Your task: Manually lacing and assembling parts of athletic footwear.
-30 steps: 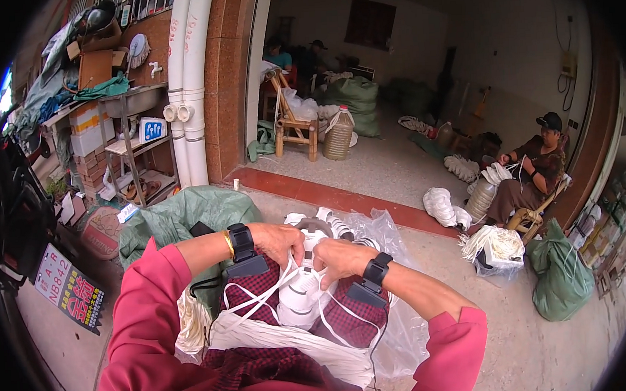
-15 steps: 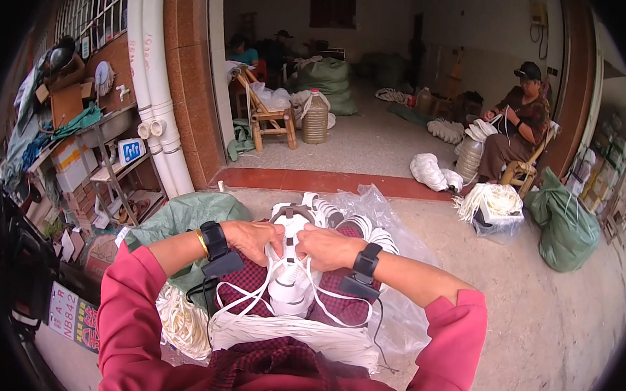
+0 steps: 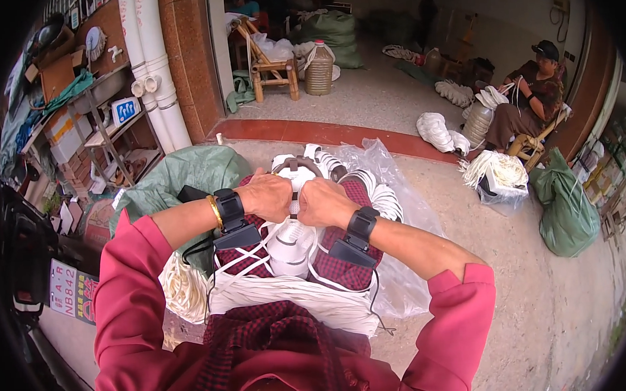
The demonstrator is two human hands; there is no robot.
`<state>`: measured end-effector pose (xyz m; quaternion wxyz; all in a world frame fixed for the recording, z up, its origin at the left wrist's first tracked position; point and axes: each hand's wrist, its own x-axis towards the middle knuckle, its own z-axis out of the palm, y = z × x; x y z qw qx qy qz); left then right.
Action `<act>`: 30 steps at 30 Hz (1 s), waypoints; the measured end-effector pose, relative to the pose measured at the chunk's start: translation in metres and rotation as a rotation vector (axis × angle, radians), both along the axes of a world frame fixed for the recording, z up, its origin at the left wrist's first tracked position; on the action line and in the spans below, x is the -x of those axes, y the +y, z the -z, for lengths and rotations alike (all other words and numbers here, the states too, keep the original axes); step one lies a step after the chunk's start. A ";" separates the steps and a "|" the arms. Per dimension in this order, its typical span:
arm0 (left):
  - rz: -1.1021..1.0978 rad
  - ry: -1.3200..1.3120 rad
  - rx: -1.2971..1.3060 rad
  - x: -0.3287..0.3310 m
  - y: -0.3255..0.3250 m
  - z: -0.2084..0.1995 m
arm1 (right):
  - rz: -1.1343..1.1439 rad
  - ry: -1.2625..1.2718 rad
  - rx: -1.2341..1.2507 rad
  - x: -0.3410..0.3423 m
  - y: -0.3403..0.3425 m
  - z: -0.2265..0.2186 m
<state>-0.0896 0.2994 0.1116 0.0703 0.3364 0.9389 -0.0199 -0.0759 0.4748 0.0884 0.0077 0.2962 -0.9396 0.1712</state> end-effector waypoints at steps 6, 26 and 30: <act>0.085 0.042 -0.320 0.010 -0.019 0.032 | 0.089 -0.207 0.882 0.013 0.008 0.023; -0.251 -0.462 -1.463 -0.024 0.004 0.054 | -0.006 -0.175 1.090 0.001 0.011 0.045; -0.311 -0.564 -1.421 -0.023 0.002 0.052 | -0.014 -0.076 1.041 0.002 0.009 0.044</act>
